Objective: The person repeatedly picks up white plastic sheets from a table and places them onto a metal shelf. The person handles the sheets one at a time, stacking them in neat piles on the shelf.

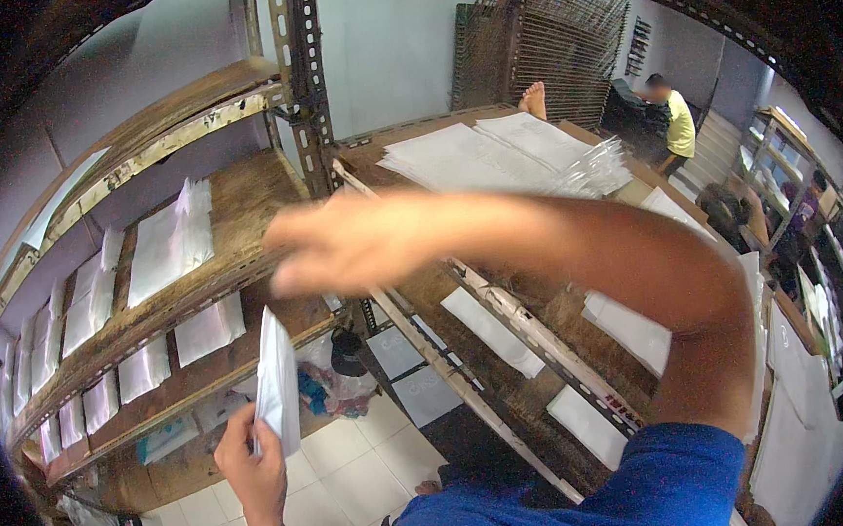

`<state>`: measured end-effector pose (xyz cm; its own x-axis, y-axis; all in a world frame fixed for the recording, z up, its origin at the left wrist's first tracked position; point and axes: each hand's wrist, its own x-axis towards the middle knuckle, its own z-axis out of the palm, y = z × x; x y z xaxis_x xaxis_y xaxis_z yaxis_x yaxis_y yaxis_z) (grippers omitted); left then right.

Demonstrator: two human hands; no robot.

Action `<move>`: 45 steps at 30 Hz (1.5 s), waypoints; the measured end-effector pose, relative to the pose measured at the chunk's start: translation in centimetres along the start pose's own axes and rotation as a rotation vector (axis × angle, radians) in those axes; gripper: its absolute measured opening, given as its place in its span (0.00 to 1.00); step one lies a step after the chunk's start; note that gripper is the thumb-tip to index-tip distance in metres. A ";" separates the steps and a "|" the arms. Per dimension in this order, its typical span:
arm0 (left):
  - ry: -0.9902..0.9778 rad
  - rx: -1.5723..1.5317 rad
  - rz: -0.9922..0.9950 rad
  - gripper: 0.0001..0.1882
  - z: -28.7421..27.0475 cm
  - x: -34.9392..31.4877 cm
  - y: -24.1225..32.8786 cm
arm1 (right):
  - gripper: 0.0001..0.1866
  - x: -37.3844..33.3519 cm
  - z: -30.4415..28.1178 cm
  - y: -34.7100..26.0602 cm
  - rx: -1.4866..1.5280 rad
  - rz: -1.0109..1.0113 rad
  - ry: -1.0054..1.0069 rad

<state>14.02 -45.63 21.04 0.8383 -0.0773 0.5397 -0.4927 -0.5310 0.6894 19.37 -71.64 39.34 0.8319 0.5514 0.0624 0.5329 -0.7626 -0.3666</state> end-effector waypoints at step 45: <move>-0.145 -0.024 -0.214 0.16 -7.5 -13.0 -5.0 | 0.18 -18.8 -7.2 25.9 -0.790 0.657 0.243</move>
<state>3.83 -35.61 14.15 0.9481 -0.0865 0.3060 -0.3040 -0.5286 0.7925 18.62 -104.17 35.40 0.9557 -0.0655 0.2870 -0.1568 -0.9385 0.3076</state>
